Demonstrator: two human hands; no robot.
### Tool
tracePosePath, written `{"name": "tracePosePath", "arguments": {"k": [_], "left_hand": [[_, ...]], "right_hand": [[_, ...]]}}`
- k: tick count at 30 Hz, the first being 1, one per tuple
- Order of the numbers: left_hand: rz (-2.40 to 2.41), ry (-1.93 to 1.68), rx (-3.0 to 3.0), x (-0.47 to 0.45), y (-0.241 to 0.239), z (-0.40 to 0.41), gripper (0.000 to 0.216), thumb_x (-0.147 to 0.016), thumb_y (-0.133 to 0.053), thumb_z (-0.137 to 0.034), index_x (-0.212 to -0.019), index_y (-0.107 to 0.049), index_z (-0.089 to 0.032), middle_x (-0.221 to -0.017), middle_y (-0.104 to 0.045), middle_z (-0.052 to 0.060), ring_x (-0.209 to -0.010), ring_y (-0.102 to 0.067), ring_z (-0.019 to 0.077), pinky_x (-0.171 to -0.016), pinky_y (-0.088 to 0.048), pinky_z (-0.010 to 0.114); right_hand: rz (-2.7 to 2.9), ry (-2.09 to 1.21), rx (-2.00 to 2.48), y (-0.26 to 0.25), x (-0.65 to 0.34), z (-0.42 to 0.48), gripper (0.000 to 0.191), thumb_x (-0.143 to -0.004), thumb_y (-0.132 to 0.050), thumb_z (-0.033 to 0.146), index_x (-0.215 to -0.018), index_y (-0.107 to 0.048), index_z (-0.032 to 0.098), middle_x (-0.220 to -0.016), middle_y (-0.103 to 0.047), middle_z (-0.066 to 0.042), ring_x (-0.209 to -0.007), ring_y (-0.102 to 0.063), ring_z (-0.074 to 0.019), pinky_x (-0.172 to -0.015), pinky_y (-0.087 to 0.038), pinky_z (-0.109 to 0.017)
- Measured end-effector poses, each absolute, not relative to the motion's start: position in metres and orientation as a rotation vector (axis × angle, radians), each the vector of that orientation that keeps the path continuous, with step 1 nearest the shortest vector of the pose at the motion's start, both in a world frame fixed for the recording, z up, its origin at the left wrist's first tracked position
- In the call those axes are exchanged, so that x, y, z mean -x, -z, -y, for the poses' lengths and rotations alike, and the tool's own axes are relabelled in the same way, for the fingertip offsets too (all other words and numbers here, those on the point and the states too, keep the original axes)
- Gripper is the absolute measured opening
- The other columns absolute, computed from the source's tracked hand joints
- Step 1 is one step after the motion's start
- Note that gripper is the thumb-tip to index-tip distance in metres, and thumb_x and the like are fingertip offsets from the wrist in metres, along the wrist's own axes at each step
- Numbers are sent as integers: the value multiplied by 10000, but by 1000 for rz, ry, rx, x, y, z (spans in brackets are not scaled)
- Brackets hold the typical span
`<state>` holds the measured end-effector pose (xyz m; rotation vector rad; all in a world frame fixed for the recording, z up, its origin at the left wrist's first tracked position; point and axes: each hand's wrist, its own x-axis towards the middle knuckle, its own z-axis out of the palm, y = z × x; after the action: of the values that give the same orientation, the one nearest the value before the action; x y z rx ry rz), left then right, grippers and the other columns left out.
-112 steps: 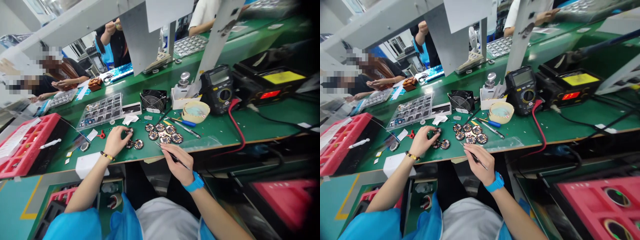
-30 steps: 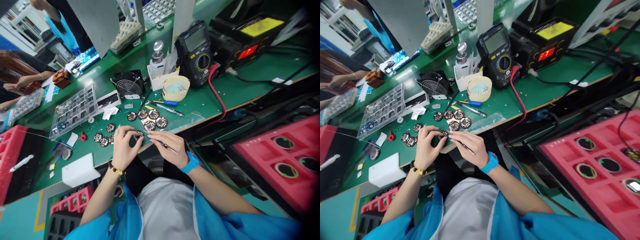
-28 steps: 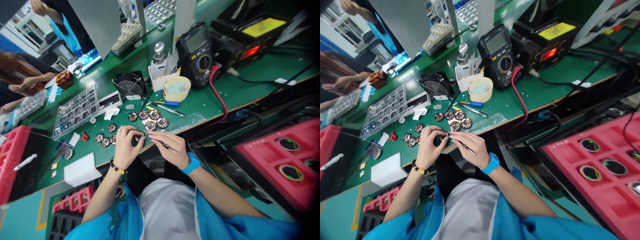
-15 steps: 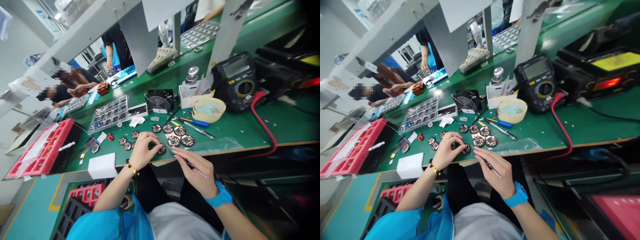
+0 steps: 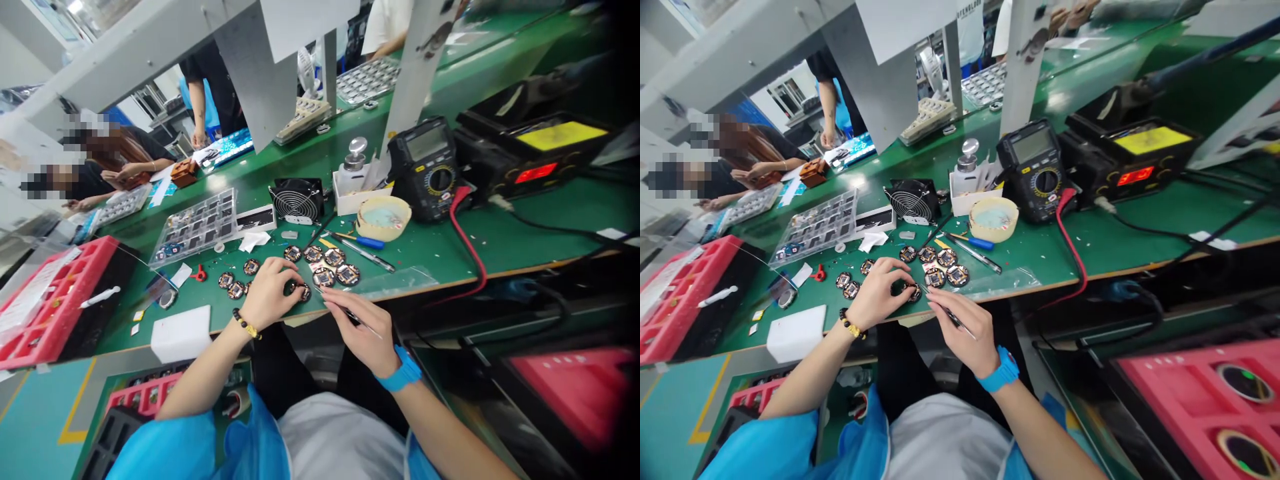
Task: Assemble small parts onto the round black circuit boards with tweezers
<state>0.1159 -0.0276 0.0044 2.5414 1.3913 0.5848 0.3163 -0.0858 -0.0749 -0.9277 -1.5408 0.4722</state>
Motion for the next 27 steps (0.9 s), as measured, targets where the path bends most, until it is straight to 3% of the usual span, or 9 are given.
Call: {"name": "tracePosePath", "arguments": {"k": [11,20,27], "left_hand": [[-1063,-273,-3070,-111,-11,18,199,-1038,-532,-262,-949,-691,-182,-1051,-728,83,-1139,-650,260,-1075,-496,417],[-1456,-748,-2757,-49,-56,-35,82,-962,-655,-277,-930,-704,-220,-1012,-755,55,-1015,-678,223,-970,-529,404],[-1772,-744,-2379,3,-61,-99,71,-885,-697,-263,-874,-720,-197,-1018,-762,83,-985,-683,233,-994,-527,419]], "right_hand": [[1521,-454,915,78,-315,83,295,-939,-684,75,-1149,-761,267,-1161,-801,-45,-1043,-777,-231,-973,-627,-386],[1509,-490,902,88,-317,84,291,-949,-673,91,-1146,-753,289,-1160,-795,-41,-1042,-772,-240,-944,-638,-412],[1523,-482,917,84,-316,85,282,-953,-671,98,-1152,-748,282,-1169,-792,-39,-1062,-769,-232,-964,-628,-393]]}}
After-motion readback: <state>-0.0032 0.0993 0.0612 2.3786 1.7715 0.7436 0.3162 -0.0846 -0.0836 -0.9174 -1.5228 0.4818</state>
